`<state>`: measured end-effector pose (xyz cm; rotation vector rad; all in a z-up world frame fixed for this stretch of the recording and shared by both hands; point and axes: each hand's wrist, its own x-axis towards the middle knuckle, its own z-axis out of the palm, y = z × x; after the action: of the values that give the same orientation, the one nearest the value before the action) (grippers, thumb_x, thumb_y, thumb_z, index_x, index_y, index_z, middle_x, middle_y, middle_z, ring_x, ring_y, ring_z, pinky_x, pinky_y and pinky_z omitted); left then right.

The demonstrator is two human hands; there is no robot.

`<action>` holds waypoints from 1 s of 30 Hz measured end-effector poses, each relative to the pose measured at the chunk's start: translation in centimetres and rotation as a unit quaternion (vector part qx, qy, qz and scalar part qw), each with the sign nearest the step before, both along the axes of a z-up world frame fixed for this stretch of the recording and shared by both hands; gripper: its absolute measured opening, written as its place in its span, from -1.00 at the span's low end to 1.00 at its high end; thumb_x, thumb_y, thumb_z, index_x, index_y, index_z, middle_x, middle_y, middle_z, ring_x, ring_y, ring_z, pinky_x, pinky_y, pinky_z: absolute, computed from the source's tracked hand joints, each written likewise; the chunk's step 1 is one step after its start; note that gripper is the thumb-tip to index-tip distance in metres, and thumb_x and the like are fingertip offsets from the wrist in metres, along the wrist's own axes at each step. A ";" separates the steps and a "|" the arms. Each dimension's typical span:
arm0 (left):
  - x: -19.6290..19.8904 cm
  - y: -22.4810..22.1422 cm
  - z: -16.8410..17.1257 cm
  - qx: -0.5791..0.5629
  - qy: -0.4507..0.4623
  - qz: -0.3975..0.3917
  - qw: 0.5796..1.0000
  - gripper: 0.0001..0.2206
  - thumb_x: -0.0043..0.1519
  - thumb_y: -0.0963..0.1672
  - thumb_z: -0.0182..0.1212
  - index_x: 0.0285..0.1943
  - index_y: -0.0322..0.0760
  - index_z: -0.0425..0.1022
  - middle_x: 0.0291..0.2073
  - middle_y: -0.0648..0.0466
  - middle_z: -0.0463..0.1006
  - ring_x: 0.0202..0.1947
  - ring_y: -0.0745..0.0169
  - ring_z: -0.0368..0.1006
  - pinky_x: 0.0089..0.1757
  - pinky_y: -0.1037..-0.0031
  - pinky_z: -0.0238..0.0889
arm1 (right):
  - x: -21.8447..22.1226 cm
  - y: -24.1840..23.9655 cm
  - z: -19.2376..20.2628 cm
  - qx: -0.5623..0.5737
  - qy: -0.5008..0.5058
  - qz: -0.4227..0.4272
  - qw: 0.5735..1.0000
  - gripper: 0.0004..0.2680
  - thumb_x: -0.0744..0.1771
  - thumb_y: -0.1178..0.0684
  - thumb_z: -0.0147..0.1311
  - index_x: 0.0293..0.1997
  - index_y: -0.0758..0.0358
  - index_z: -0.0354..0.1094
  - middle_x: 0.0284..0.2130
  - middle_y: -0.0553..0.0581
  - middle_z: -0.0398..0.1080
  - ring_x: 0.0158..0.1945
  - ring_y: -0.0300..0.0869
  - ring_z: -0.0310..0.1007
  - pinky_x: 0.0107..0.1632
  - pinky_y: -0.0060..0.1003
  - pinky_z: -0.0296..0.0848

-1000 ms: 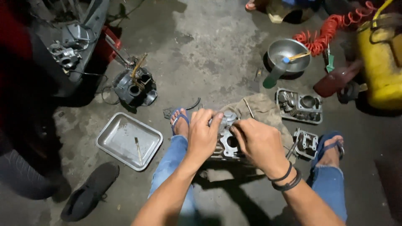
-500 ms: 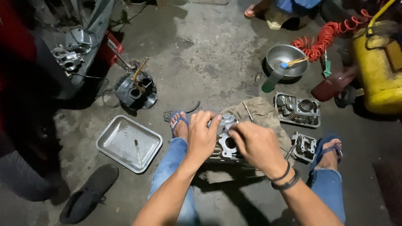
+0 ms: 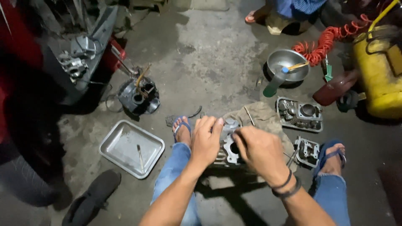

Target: Cleaning and inspecting a motorcycle engine cylinder head using a small metal pick to clear debris from the fins.

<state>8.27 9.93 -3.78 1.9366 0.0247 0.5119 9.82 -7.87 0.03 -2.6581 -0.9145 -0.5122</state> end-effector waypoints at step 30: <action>-0.4 0.6 0.4 -0.099 0.018 -0.048 0.994 -0.37 0.42 0.15 -0.51 -0.17 -0.11 0.59 -0.26 -0.12 0.51 -0.05 -0.22 0.41 0.14 0.13 0.19 | -0.7 0.0 -0.1 -0.015 0.048 -0.029 0.998 -0.88 0.34 -0.17 0.06 -0.28 -0.11 0.43 -0.52 -0.07 0.50 -0.35 -0.08 0.60 -0.31 -0.14 0.53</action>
<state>7.90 10.56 -3.42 1.7435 0.0049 0.3964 9.16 -7.91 -0.11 -2.7170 -0.8254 -0.3828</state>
